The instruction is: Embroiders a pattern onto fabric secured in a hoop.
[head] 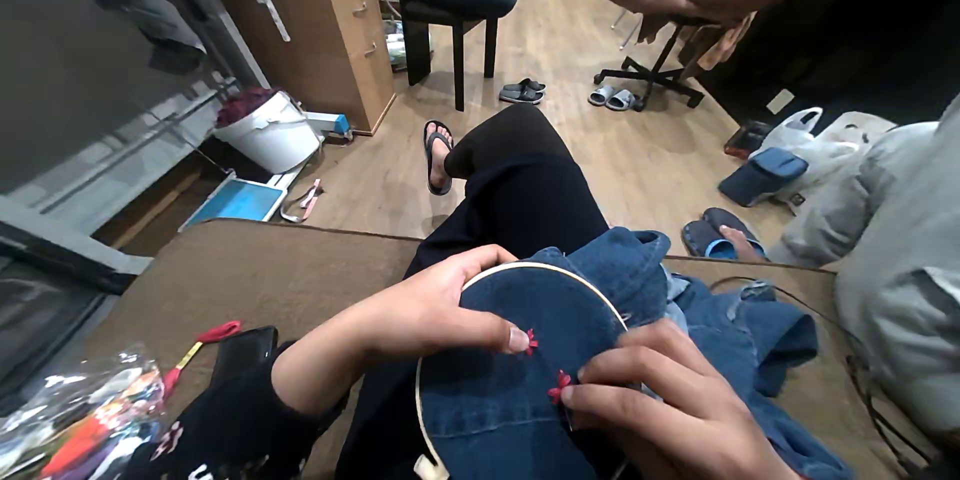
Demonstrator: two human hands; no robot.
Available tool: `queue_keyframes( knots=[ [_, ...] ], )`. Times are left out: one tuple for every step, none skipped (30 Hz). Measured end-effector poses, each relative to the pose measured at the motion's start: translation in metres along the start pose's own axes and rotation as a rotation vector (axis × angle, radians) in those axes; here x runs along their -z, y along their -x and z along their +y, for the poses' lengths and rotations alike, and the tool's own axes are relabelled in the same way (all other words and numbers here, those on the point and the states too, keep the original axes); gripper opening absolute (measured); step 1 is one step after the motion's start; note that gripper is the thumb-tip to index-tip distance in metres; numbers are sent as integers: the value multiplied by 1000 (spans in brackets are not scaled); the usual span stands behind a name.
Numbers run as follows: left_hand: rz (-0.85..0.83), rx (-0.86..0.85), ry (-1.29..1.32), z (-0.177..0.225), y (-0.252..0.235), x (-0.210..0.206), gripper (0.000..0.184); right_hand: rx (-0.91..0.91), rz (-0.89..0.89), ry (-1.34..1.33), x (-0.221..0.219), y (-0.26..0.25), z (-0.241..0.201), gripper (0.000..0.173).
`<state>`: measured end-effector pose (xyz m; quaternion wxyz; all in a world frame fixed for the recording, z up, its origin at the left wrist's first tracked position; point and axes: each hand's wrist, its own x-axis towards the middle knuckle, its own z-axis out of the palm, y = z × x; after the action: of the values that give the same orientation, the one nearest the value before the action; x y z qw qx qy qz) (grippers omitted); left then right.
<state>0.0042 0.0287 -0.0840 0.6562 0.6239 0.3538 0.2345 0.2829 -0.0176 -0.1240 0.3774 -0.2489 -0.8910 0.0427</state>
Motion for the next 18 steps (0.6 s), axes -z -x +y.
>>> queue_keyframes(
  knots=[
    [-4,7,6,1,0,0,43,2,7,25,-1,-2,-2,12],
    [-10,11,14,1,0,0,43,2,19,44,-2,-4,-3,14],
    [-13,17,17,2,0,0,43,7,33,59,-3,-5,-5,14],
    [-13,26,14,4,-1,-1,43,18,43,63,-5,-6,-5,11],
    [-6,39,3,5,-1,-2,44,30,49,66,-7,-8,-5,8],
    [1,55,-18,7,-2,-2,45,38,51,69,-8,-9,-5,6],
    [7,68,-45,8,-3,-3,47,44,53,59,-9,-11,-6,7],
    [13,80,-73,9,-4,-4,48,44,53,42,-10,-12,-9,9],
    [22,94,-106,10,-6,-5,50,42,52,21,-10,-14,-13,11],
    [30,110,-144,10,-7,-7,51,41,53,0,-11,-16,-17,11],
    [28,117,-183,12,-7,-9,52,41,58,-15,-12,-17,-21,11],
    [26,118,-221,13,-8,-11,53,33,66,-38,-13,-17,-24,11],
    [29,115,-259,15,-7,-13,53,14,82,-74,-15,-16,-27,12],
    [37,111,-293,17,-7,-14,53,-13,98,-124,-15,-14,-30,12],
    [50,112,-317,18,-7,-16,53,-32,122,-193,-14,-13,-33,12],
    [62,115,-336,18,-7,-16,52,-37,144,-285,-13,-12,-37,11],
    [68,114,-342,17,-7,-16,52,-39,157,-401,-11,-12,-42,10],
    [70,110,-339,15,-7,-16,51,-54,170,-532,-11,-11,-47,10]
  ],
)
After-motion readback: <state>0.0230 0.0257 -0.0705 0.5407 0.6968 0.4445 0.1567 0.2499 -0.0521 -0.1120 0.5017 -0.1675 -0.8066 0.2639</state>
